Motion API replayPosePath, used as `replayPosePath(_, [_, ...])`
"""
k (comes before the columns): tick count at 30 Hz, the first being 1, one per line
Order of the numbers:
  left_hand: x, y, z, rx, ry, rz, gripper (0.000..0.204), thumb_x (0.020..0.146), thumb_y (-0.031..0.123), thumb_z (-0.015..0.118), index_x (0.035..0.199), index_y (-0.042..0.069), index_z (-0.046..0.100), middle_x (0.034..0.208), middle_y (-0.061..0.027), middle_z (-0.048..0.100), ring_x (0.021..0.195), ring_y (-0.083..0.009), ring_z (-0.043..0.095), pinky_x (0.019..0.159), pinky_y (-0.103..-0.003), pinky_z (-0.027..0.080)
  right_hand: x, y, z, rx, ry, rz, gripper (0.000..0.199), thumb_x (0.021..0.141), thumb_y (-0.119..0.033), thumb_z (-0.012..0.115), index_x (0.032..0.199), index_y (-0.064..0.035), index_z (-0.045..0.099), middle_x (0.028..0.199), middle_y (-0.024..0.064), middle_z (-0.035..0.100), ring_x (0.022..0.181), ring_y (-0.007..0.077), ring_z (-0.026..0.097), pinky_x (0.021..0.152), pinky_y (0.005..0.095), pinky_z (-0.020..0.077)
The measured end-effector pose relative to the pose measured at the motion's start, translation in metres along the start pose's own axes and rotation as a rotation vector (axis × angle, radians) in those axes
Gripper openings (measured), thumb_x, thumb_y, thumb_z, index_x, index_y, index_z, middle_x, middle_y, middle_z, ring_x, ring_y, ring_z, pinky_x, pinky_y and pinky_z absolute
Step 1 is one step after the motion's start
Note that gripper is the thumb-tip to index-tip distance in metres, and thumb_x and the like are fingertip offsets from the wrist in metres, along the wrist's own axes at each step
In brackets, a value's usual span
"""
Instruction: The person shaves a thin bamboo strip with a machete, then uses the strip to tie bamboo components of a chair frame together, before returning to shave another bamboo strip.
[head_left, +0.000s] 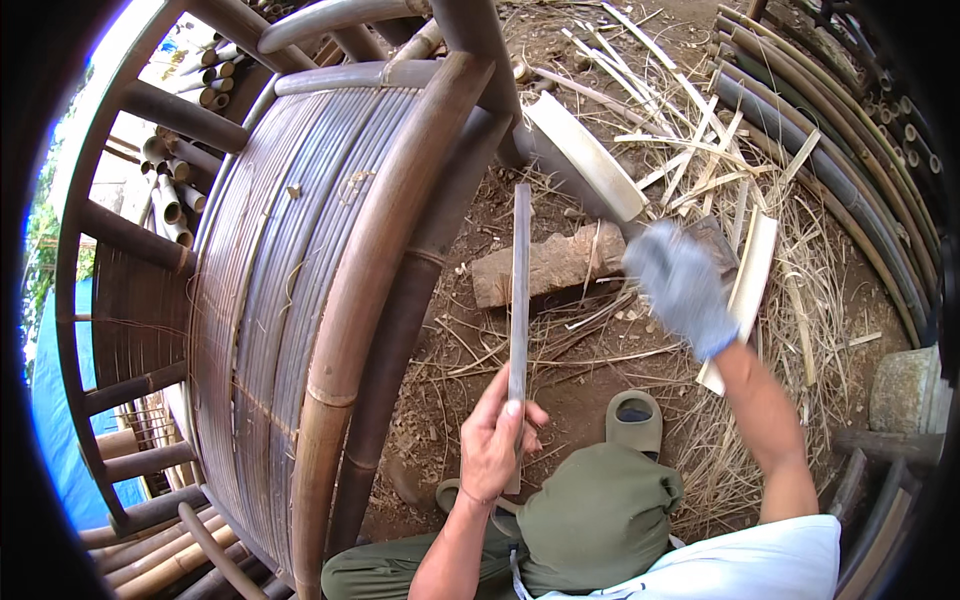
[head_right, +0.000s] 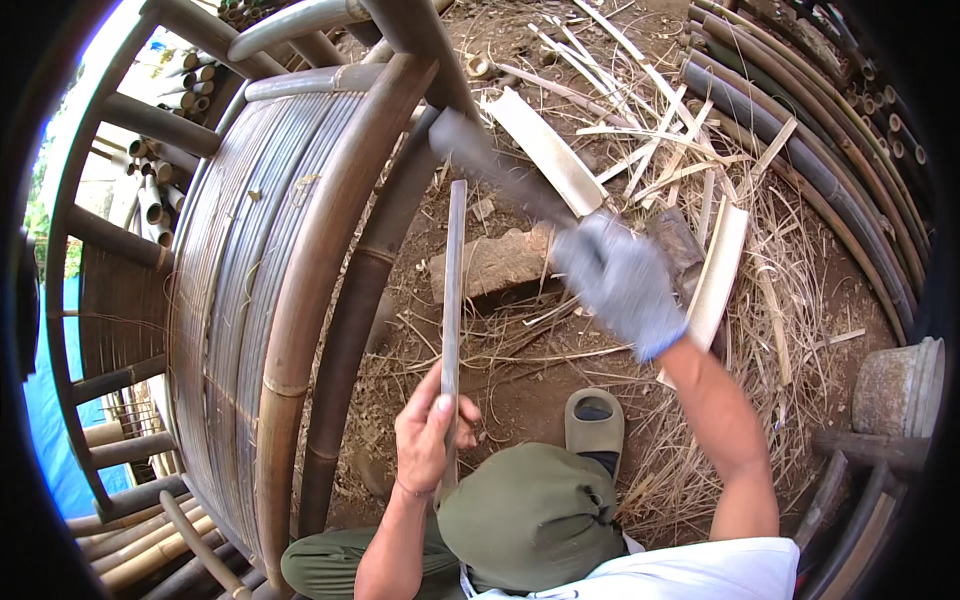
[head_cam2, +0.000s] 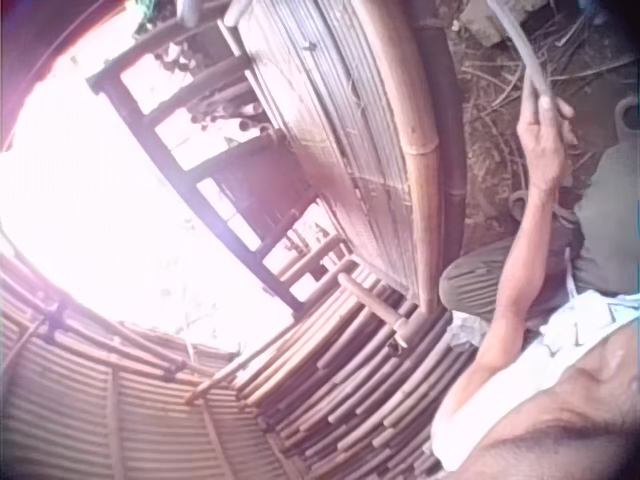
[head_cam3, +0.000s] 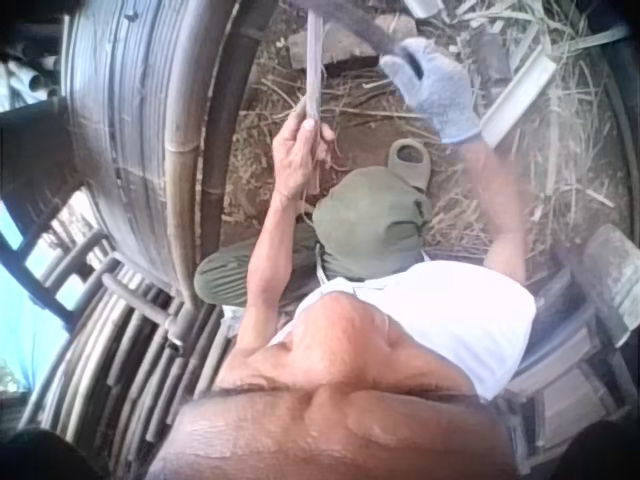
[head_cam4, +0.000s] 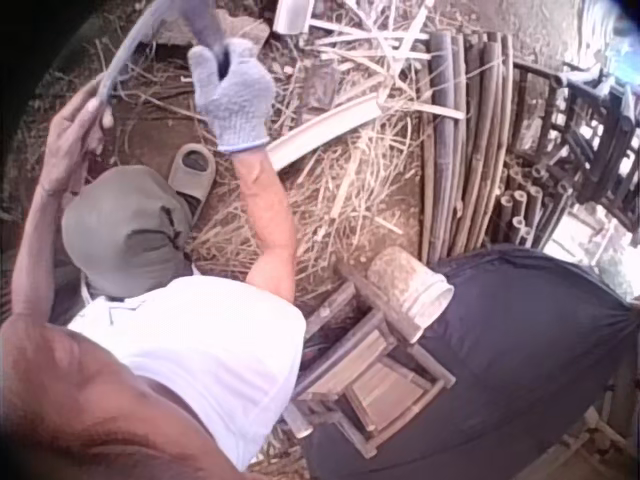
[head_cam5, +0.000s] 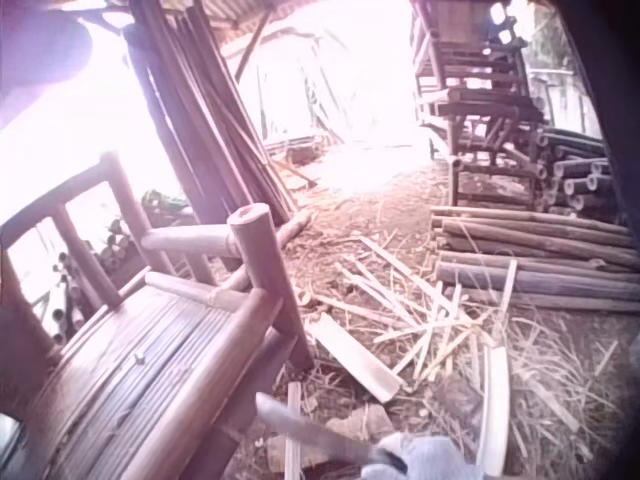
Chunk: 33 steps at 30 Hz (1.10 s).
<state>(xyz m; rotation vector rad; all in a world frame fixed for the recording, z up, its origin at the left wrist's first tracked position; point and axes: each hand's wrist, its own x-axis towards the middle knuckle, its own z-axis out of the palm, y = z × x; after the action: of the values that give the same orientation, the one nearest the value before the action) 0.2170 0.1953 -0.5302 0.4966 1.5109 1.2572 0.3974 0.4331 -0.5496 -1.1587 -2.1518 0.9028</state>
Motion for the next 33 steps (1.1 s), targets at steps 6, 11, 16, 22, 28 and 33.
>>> replayPosePath(6, [0.020, 0.003, 0.027, -0.136, 0.028, -0.075, 0.047, 0.109, 0.022, 0.049, 0.150, 0.001, 0.043, 0.079, -0.0045, 0.059, 0.054, -0.0069, 0.048, 0.049, -0.025, 0.046, -0.086, -0.035, 0.035, 0.046, -0.294, -0.154, 0.044, 0.087, -0.051, 0.072, 0.084, -0.0092, 0.060, 0.070, 0.0144, 0.059, 0.065, 0.0354, 0.065, 0.057, 0.0435, 0.0501])
replayPosePath(11, [0.005, 0.006, 0.060, -0.008, -0.007, -0.021, 0.047, 0.109, 0.020, 0.049, 0.152, 0.003, 0.042, 0.076, -0.0007, 0.054, 0.053, -0.0039, 0.043, 0.046, -0.020, 0.039, -0.070, -0.004, 0.036, 0.082, -0.067, -0.055, 0.047, 0.091, -0.055, 0.067, 0.085, -0.0092, 0.060, 0.067, 0.0140, 0.061, 0.062, 0.0363, 0.066, 0.054, 0.0443, 0.0511])
replayPosePath(16, [0.005, 0.003, 0.067, 0.003, 0.023, -0.050, 0.049, 0.108, 0.020, 0.050, 0.153, 0.003, 0.040, 0.076, -0.0010, 0.055, 0.053, -0.0041, 0.043, 0.046, -0.020, 0.038, -0.027, 0.023, 0.028, -0.034, 0.007, -0.115, 0.048, 0.095, -0.055, 0.062, 0.093, -0.0080, 0.066, 0.069, 0.0177, 0.065, 0.064, 0.0380, 0.068, 0.057, 0.0459, 0.0538])
replayPosePath(22, [-0.040, -0.006, 0.043, 0.028, -0.072, -0.108, 0.046, 0.107, 0.019, 0.051, 0.149, 0.002, 0.046, 0.080, -0.0006, 0.061, 0.059, -0.0038, 0.051, 0.053, -0.019, 0.043, 0.046, 0.072, -0.001, 0.201, 0.085, 0.250, 0.040, 0.099, -0.045, 0.060, 0.093, -0.0053, 0.064, 0.061, 0.0083, 0.058, 0.051, 0.0238, 0.056, 0.049, 0.0356, 0.0453])
replayPosePath(28, [0.076, 0.010, 0.065, -0.124, 0.324, 0.467, 0.022, 0.095, 0.008, 0.071, 0.114, 0.004, 0.060, 0.099, 0.0003, 0.056, 0.089, -0.0085, 0.055, 0.081, -0.026, 0.049, -0.030, -0.005, 0.007, 0.800, -0.199, 0.450, 0.035, 0.101, -0.035, 0.059, 0.088, -0.0032, 0.063, 0.054, -0.0012, 0.051, 0.039, 0.0102, 0.047, 0.039, 0.0265, 0.0373])
replayPosePath(33, [0.077, -0.021, 0.085, 0.291, 0.314, 0.655, 0.026, 0.088, 0.010, 0.076, 0.106, 0.003, 0.058, 0.095, -0.0070, 0.060, 0.089, -0.0137, 0.059, 0.078, -0.030, 0.050, -0.046, -0.019, 0.049, 1.217, -0.110, 0.685, 0.033, 0.103, -0.036, 0.059, 0.103, -0.0037, 0.067, 0.068, -0.0015, 0.052, 0.057, 0.0093, 0.052, 0.049, 0.0261, 0.0424])
